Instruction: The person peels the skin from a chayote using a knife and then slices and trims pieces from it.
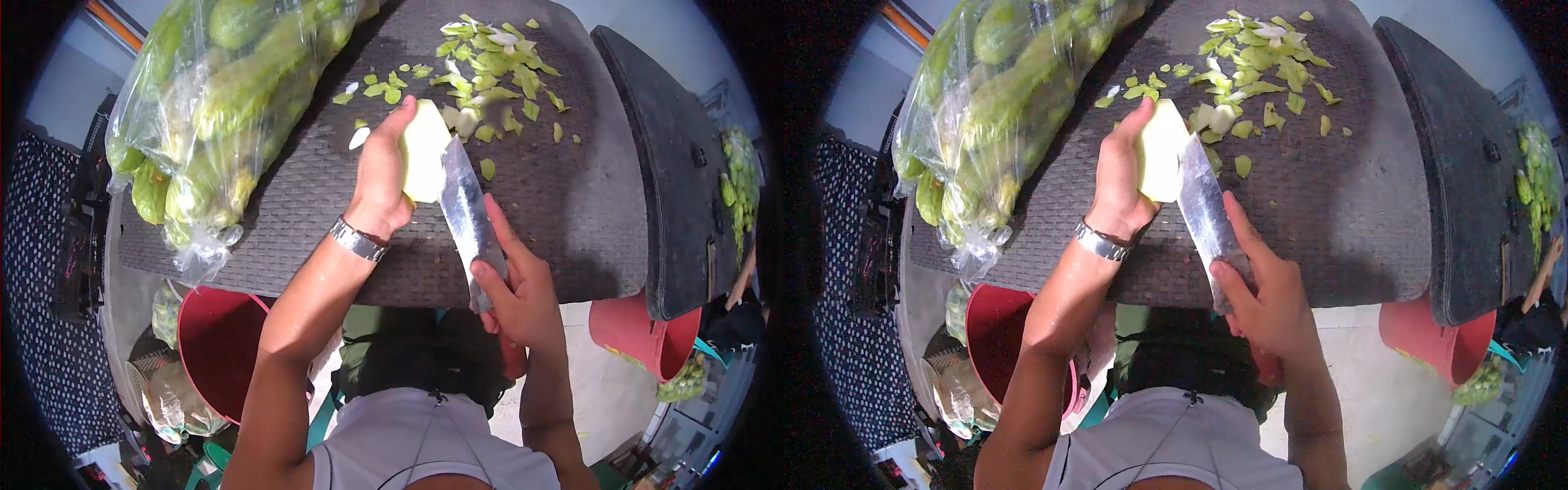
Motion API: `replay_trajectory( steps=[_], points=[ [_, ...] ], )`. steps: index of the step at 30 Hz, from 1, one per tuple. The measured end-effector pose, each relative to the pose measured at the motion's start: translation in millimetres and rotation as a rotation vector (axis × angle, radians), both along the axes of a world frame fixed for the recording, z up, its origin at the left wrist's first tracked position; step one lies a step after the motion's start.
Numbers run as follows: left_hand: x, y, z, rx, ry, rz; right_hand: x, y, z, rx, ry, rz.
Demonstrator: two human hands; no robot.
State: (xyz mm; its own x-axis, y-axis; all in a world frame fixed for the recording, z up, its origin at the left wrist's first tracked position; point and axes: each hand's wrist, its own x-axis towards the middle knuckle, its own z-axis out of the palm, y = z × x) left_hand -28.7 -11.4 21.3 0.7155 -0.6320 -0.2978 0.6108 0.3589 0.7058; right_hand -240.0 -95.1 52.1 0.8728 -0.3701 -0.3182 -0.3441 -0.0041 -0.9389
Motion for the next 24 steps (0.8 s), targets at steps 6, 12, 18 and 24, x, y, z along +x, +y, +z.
replay_trajectory(
  steps=[6, 12, 18, 24],
  points=[
    [-5.0, -3.3, 1.8, 0.028, 0.014, -0.024, 3.0, -2.3, -8.8, -0.006, -0.038, -0.006],
    [-4.8, -4.5, -0.3, 0.032, -0.021, -0.025, 3.5, 3.3, -10.2, 0.03, -0.072, -0.007],
    [-9.0, -7.4, -5.4, 0.039, -0.086, 0.032, 7.9, 3.9, -14.7, 0.115, -0.105, -0.017],
    [-9.2, -9.3, -2.0, 0.084, -0.078, 0.033, 6.7, -5.0, -19.7, 0.284, -0.115, -0.04]
  ],
)
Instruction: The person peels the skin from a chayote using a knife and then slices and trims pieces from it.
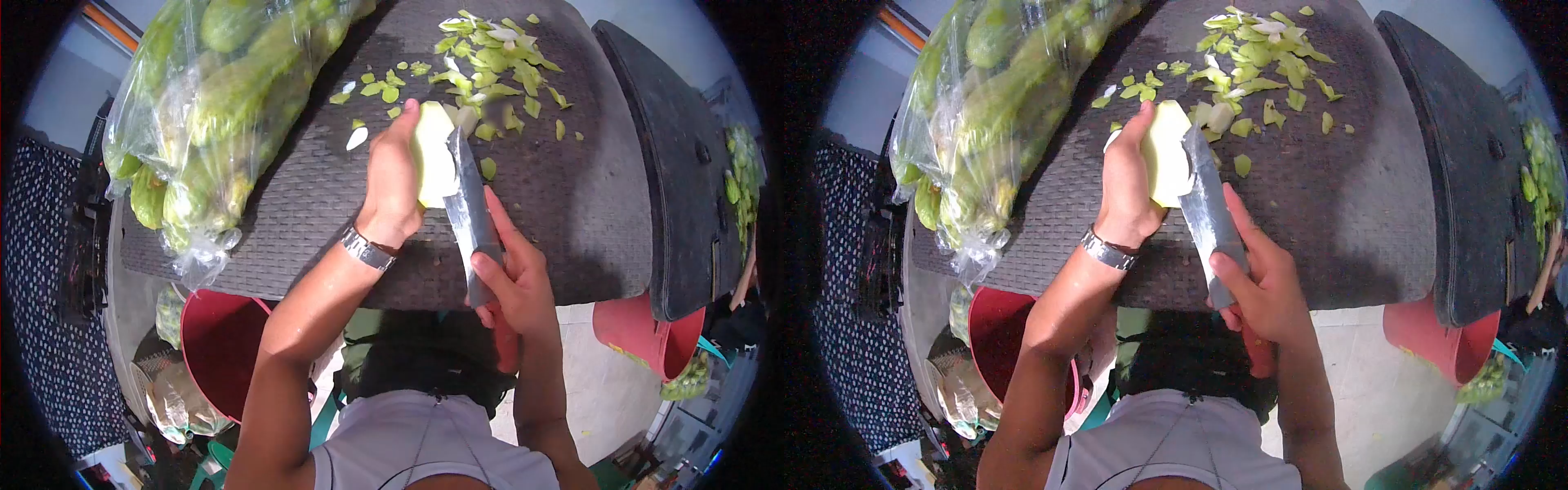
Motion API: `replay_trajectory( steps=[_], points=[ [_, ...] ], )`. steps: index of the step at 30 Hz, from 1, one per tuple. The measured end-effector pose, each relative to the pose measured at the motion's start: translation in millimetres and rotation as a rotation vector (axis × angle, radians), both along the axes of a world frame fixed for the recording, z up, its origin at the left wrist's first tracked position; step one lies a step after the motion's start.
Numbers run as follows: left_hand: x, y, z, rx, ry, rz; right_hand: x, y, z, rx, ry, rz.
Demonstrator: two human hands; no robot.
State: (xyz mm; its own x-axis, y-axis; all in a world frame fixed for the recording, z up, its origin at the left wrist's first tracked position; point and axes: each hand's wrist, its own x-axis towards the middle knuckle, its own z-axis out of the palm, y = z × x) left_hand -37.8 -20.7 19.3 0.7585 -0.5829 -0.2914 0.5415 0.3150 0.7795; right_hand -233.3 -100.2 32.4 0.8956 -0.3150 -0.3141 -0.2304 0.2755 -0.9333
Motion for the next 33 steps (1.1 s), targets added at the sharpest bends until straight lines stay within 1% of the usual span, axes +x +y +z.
replay_trajectory(
  steps=[1, 4, 6, 7, 8, 11, 12, 15, 17, 23, 29, 33],
  points=[
    [2.6, 1.1, 1.3, 0.022, -0.014, -0.007, -0.4, -2.8, 1.2, 0.017, 0.005, 0.011],
    [14.2, 5.5, 1.9, -0.054, 0.06, 0.014, -6.0, -7.4, 17.3, -0.066, 0.166, -0.016],
    [21.2, 8.2, 1.4, -0.138, 0.102, 0.006, -11.0, -1.9, 8.7, -0.428, 0.084, -0.067],
    [21.8, 8.6, 0.6, -0.18, 0.126, -0.004, -15.6, 2.9, 8.1, -0.488, 0.061, -0.097],
    [19.9, 6.4, 2.1, -0.203, 0.207, 0.023, -20.1, 7.6, 7.3, -0.548, 0.041, -0.128],
    [14.7, 0.8, 2.8, -0.227, 0.26, 0.117, -17.2, 13.4, 12.3, -1.021, -0.079, -0.004],
    [13.1, 1.3, 3.0, -0.231, 0.222, 0.13, -19.2, 14.3, 15.0, -1.22, -0.063, 0.079],
    [8.7, 3.8, -0.6, -0.226, 0.14, 0.179, -22.2, 25.7, 23.0, -1.317, 0.06, 0.156],
    [11.0, 4.3, -2.8, -0.205, 0.115, 0.229, -21.5, 28.2, 23.4, -1.334, 0.069, 0.155],
    [10.0, 4.7, 1.3, -0.173, 0.046, 0.309, -19.4, 32.2, 19.8, -1.353, 0.023, 0.12],
    [6.0, 5.5, 7.1, -0.184, 0.041, 0.302, -19.3, 33.7, 18.8, -1.369, 0.027, 0.119],
    [7.9, 5.5, -0.2, -0.207, 0.027, 0.306, -17.0, 35.5, 18.6, -1.344, 0.008, 0.113]
  ],
)
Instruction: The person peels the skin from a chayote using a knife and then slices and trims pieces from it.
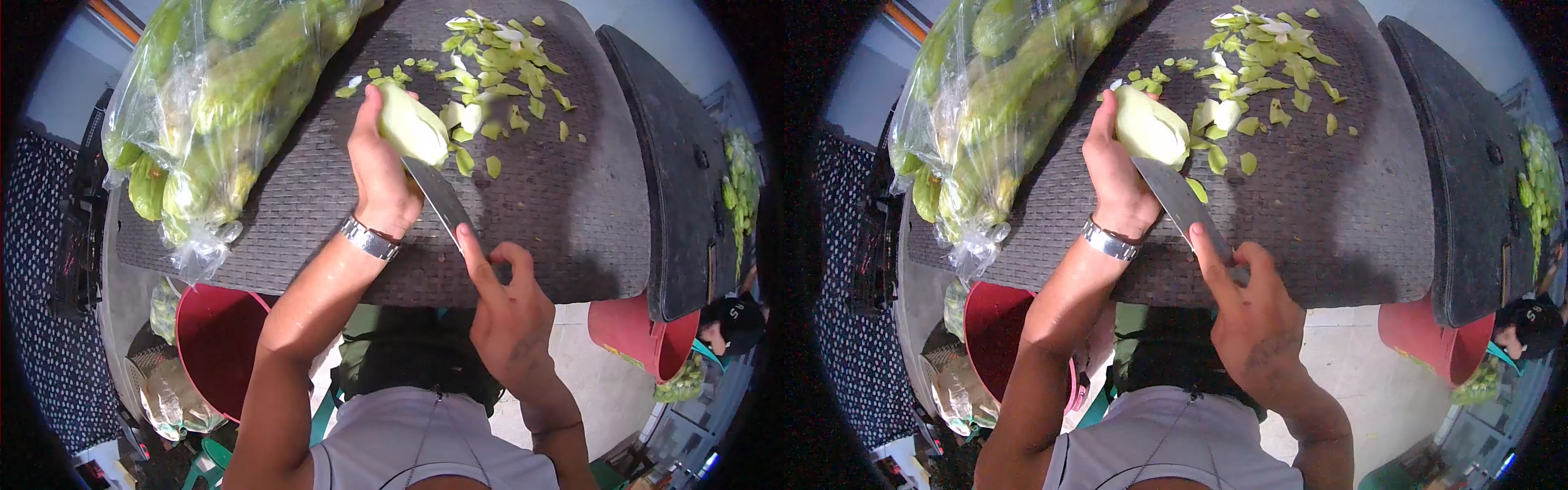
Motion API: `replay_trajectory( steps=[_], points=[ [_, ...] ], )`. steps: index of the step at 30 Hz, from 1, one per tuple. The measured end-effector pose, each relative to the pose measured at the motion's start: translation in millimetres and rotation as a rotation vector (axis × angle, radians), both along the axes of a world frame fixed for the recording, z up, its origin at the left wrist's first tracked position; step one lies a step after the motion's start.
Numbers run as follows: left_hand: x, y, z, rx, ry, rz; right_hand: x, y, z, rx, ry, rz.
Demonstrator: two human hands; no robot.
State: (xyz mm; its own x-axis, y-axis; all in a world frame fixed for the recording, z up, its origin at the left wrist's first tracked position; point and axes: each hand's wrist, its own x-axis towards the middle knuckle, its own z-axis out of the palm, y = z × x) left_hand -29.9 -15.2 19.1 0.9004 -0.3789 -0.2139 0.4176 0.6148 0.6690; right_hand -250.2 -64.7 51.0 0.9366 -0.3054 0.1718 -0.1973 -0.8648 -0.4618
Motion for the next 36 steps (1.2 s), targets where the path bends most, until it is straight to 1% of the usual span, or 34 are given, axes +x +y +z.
replay_trajectory(
  steps=[2, 5, 9, 14, 22, 24, 25, 27, 28, 29, 30, 31, 34, 35, 36],
  points=[
    [0.9, 1.2, -4.6, -0.008, -0.036, -0.007, 2.3, 0.4, -1.4, 0.017, 0.0, -0.01],
    [-3.2, -3.1, -3.6, -0.034, -0.001, 0.025, 5.6, 0.1, -7.7, 0.04, -0.023, -0.032],
    [-12.9, -4.0, 1.5, -0.031, -0.003, 0.009, 9.0, 1.9, -14.9, 0.079, -0.031, -0.079],
    [-21.4, -8.8, -1.4, -0.063, -0.019, 0.008, 20.5, 0.6, -12.2, 0.066, -0.038, -0.112],
    [-19.1, -8.1, -10.3, 0.005, -0.12, 0.043, 26.6, 3.2, -19.7, 0.084, -0.04, -0.137],
    [-17.0, -9.8, -11.6, 0.061, -0.168, 0.106, 27.6, 2.4, -20.7, 0.108, -0.059, -0.136],
    [-16.2, -10.6, -12.0, 0.09, -0.19, 0.138, 27.6, -0.2, -22.5, 0.176, -0.078, -0.104],
    [-13.0, -10.0, -8.4, 0.152, -0.335, 0.176, 27.3, -13.0, -26.4, 0.313, -0.119, -0.037],
    [-11.7, -8.2, -4.1, 0.185, -0.411, 0.196, 26.5, -21.4, -22.6, 0.602, -0.003, -0.072],
    [-14.5, -5.1, 6.9, 0.16, -0.312, 0.149, 26.0, -33.0, -16.0, 0.888, 0.116, -0.104],
    [-12.3, -5.5, 7.4, 0.143, -0.273, 0.14, 25.6, -45.5, -12.8, 1.172, 0.239, -0.139],
    [-9.4, -7.6, 6.7, 0.126, -0.232, 0.126, 26.0, -58.8, -13.9, 1.334, 0.257, -0.109],
    [-2.0, -8.8, 1.1, 0.061, -0.109, 0.065, 23.8, -65.9, -7.7, 1.54, 0.139, -0.164],
    [-1.4, -8.7, 3.8, 0.054, -0.072, 0.051, 21.4, -69.8, -12.8, 1.513, 0.092, -0.128],
    [-0.9, -8.1, 5.1, 0.048, -0.035, 0.037, 21.9, -69.2, -11.7, 1.483, 0.077, -0.184]
  ],
)
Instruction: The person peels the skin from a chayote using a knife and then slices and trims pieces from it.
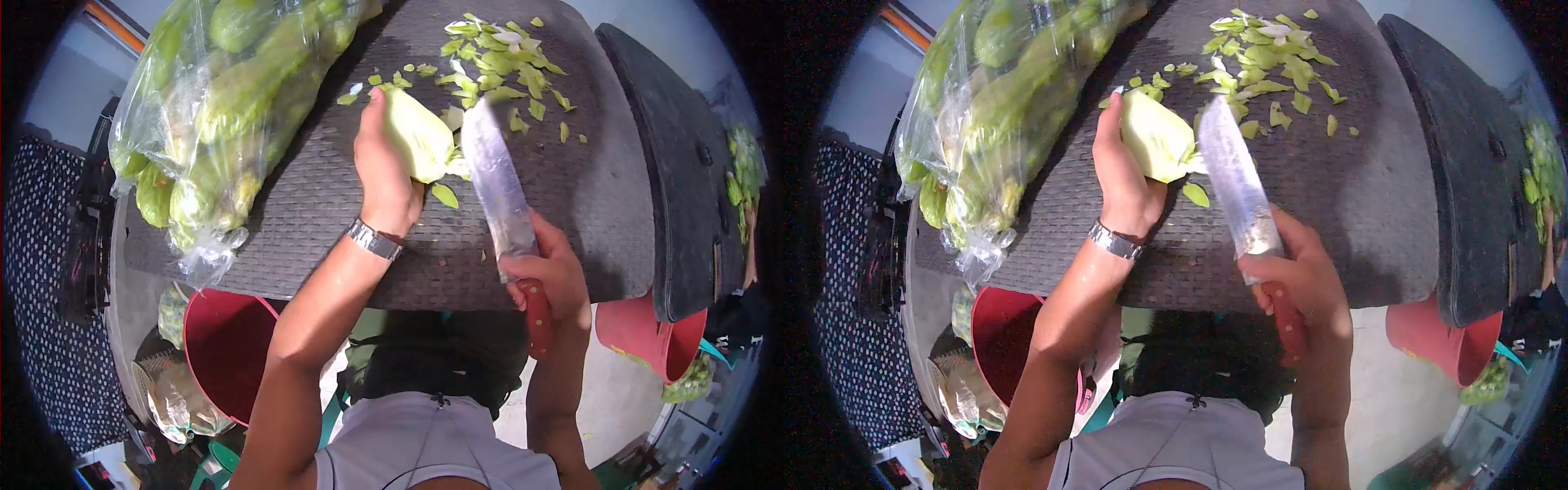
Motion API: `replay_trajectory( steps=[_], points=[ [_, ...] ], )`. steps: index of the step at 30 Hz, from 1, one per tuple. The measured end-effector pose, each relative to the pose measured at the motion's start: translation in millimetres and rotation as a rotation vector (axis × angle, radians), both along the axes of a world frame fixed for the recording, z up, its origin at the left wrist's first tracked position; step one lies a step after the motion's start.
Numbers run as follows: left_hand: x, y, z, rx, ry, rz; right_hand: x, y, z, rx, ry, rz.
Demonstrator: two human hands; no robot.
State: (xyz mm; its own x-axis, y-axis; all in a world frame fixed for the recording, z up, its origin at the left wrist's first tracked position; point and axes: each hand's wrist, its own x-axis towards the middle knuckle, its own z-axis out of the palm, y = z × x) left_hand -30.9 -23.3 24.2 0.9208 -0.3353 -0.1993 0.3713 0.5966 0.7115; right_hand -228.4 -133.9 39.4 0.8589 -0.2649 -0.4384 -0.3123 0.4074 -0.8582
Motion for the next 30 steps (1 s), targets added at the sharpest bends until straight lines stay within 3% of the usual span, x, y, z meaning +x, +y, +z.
replay_trajectory(
  steps=[2, 6, 8, 10, 16, 30],
  points=[
    [6.2, 0.9, -9.8, -0.028, 0.031, -0.019, 1.4, 2.7, 5.7, -0.065, 0.053, -0.095],
    [10.4, 1.6, -17.7, -0.084, 0.072, -0.053, -1.4, 22.1, -3.7, -0.517, 0.039, -0.058],
    [8.4, 1.2, -13.6, -0.096, 0.071, -0.033, -2.3, 27.2, -12.8, -1.023, -0.167, 0.005],
    [7.3, 0.6, -13.0, -0.102, 0.063, -0.017, -2.1, 37.5, -10.3, -1.228, -0.211, -0.006],
    [7.7, 1.4, -13.7, -0.047, -0.011, 0.001, -13.0, 52.8, 6.4, -1.41, -0.074, 0.13],
    [2.7, 2.2, -17.0, -0.091, -0.075, 0.016, -5.3, 52.8, -3.7, -1.464, -0.149, 0.163]
  ],
)
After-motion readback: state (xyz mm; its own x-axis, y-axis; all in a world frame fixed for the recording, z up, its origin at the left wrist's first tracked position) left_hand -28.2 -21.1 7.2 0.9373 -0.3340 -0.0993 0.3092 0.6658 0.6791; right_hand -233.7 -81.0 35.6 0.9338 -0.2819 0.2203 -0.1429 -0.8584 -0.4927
